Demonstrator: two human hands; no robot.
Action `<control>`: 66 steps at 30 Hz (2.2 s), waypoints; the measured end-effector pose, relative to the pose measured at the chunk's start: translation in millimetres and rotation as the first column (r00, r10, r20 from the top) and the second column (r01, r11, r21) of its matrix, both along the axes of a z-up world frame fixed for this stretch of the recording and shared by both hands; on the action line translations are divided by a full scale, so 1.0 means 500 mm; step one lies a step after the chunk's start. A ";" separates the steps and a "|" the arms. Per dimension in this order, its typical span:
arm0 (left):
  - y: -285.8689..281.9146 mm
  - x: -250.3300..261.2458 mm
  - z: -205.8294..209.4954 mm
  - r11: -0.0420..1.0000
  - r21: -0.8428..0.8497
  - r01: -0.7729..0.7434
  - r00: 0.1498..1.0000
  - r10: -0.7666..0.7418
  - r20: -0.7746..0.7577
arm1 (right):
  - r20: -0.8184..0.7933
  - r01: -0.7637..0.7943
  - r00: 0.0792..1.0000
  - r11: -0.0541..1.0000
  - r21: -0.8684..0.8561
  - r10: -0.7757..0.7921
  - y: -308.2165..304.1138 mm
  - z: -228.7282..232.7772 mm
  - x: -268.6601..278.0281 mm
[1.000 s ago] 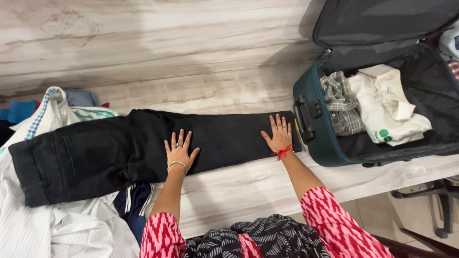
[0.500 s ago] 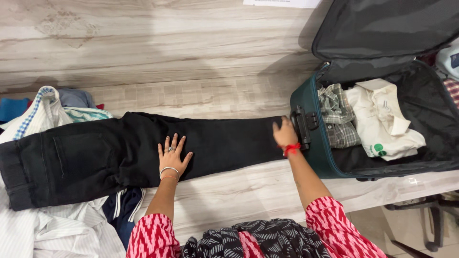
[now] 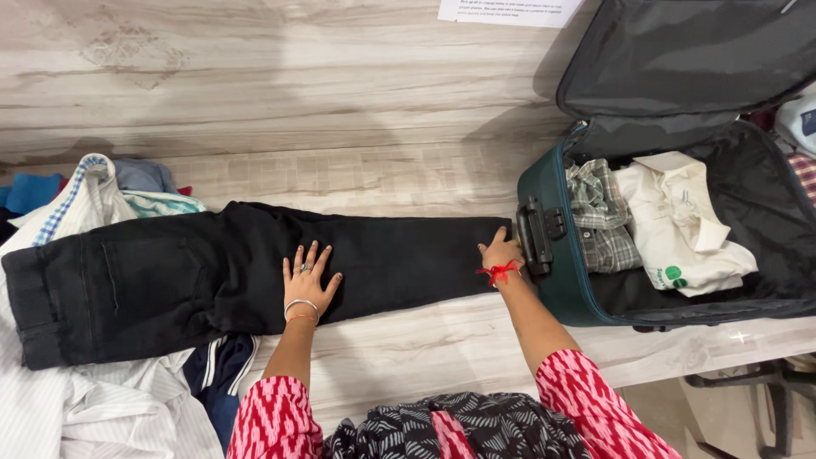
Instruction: The person folds a white shirt and a pair of black trousers by hand on a counter before placing them into an open suitcase.
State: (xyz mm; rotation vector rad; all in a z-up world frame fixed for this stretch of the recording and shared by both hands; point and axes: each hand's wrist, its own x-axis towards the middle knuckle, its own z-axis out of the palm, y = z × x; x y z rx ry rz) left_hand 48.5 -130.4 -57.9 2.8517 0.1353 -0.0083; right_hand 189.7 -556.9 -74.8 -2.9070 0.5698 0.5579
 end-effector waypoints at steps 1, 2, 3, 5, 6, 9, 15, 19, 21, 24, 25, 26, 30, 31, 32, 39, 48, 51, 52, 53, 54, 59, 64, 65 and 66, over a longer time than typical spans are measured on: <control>0.000 0.000 0.001 1.000 0.000 0.001 1.000 -0.001 0.000 | 0.000 0.001 1.000 1.000 0.000 -0.001 0.001 0.000 -0.003; 0.000 0.000 0.001 1.000 -0.001 0.000 1.000 0.000 0.007 | 0.013 0.002 1.000 1.000 -0.020 -0.002 0.000 -0.003 -0.007; -0.002 -0.001 0.013 1.000 -0.002 -0.002 1.000 0.002 0.013 | 0.026 0.003 1.000 0.999 -0.040 -0.002 -0.002 -0.008 -0.010; -0.006 -0.001 0.035 1.000 -0.005 0.000 1.000 0.000 0.014 | 0.140 -0.054 0.987 0.983 -0.178 0.080 0.006 -0.029 -0.035; -0.006 -0.001 0.037 1.000 -0.009 0.000 1.000 0.000 0.016 | 0.240 -0.097 0.954 0.943 -0.318 0.179 0.008 -0.036 -0.047; -0.001 -0.002 0.017 1.000 -0.011 0.003 1.000 -0.003 0.023 | 0.300 -0.060 0.942 0.954 -0.292 0.151 0.010 -0.035 -0.059; 0.004 -0.003 -0.009 1.000 -0.024 0.007 0.999 -0.006 0.041 | -0.008 0.284 0.949 0.846 0.451 -0.315 -0.009 0.049 -0.037; 0.008 -0.002 -0.024 1.000 -0.013 0.015 0.998 -0.014 0.063 | -0.083 0.249 0.924 0.421 0.872 -0.374 -0.029 0.115 -0.015; 0.004 0.000 -0.034 0.999 -0.024 0.028 0.997 -0.027 0.071 | 0.236 -0.036 0.950 0.680 0.732 -0.203 -0.057 0.168 0.001; -0.031 0.014 -0.044 0.992 -0.118 0.047 0.993 -0.033 0.117 | 0.405 -0.215 0.914 0.820 0.531 -0.023 -0.097 0.262 0.012; -0.053 0.018 -0.045 0.992 -0.118 0.048 0.993 -0.035 0.111 | 0.417 -0.209 0.909 0.879 0.429 0.014 -0.113 0.293 0.013; -0.079 0.029 -0.044 0.983 -0.165 0.075 0.995 -0.063 0.074 | 0.427 -0.203 0.903 0.925 0.321 0.050 -0.129 0.322 0.015; -0.178 0.067 -0.033 0.937 -0.303 0.175 0.984 -0.179 0.014 | 0.515 -0.157 0.851 0.986 0.058 0.105 -0.234 0.407 0.019; -0.193 0.067 -0.029 0.818 -0.524 0.237 0.971 -0.215 0.103 | 0.525 -0.111 0.846 0.994 0.013 0.087 -0.269 0.424 0.018; -0.199 0.068 -0.022 0.643 -0.706 0.299 0.954 -0.224 0.200 | 0.537 -0.064 0.840 0.997 -0.033 0.072 -0.304 0.445 0.021; -0.093 0.000 0.045 0.996 -0.040 0.075 0.992 -0.071 0.104 | 0.613 0.032 0.788 0.998 0.059 -0.062 -0.377 0.599 -0.019; 0.148 -0.082 0.054 0.919 -0.026 -0.393 0.882 0.385 0.270 | 0.193 -0.156 0.967 0.212 0.965 -0.165 -0.120 0.655 -0.080; 0.194 -0.110 0.038 0.821 -0.118 -0.558 0.817 0.569 0.091 | 0.242 -0.228 0.963 0.123 0.966 -0.120 -0.052 0.624 -0.096; 0.205 -0.115 0.026 0.804 -0.128 -0.581 0.813 0.582 -0.034 | 0.237 -0.223 0.964 0.124 0.967 -0.121 -0.028 0.609 -0.101; 0.210 -0.119 0.014 0.804 -0.126 -0.581 0.813 0.581 -0.039 | 0.229 -0.210 0.961 0.130 0.969 -0.153 0.005 0.586 -0.106; 0.211 -0.116 0.004 0.828 -0.109 -0.549 0.835 0.549 -0.033 | 0.224 -0.201 0.957 0.135 0.970 -0.184 0.029 0.577 -0.110; 0.227 -0.116 0.020 0.767 -0.433 -0.474 0.836 0.546 0.052 | 0.325 -0.301 0.915 0.134 0.944 -0.237 0.187 0.582 -0.158; 0.263 -0.133 0.020 0.738 -0.535 -0.411 0.848 0.524 0.073 | 0.556 -0.533 0.809 0.157 0.831 -0.193 0.348 0.578 -0.212; 0.277 -0.124 0.005 0.739 -0.538 -0.405 0.849 0.522 0.078 | 0.653 -0.619 0.753 0.252 0.744 -0.082 0.385 0.559 -0.221; 0.290 -0.120 -0.017 0.698 -0.573 -0.430 0.854 0.520 -0.009 | 0.662 -0.593 0.734 0.619 0.515 0.152 0.417 0.536 -0.229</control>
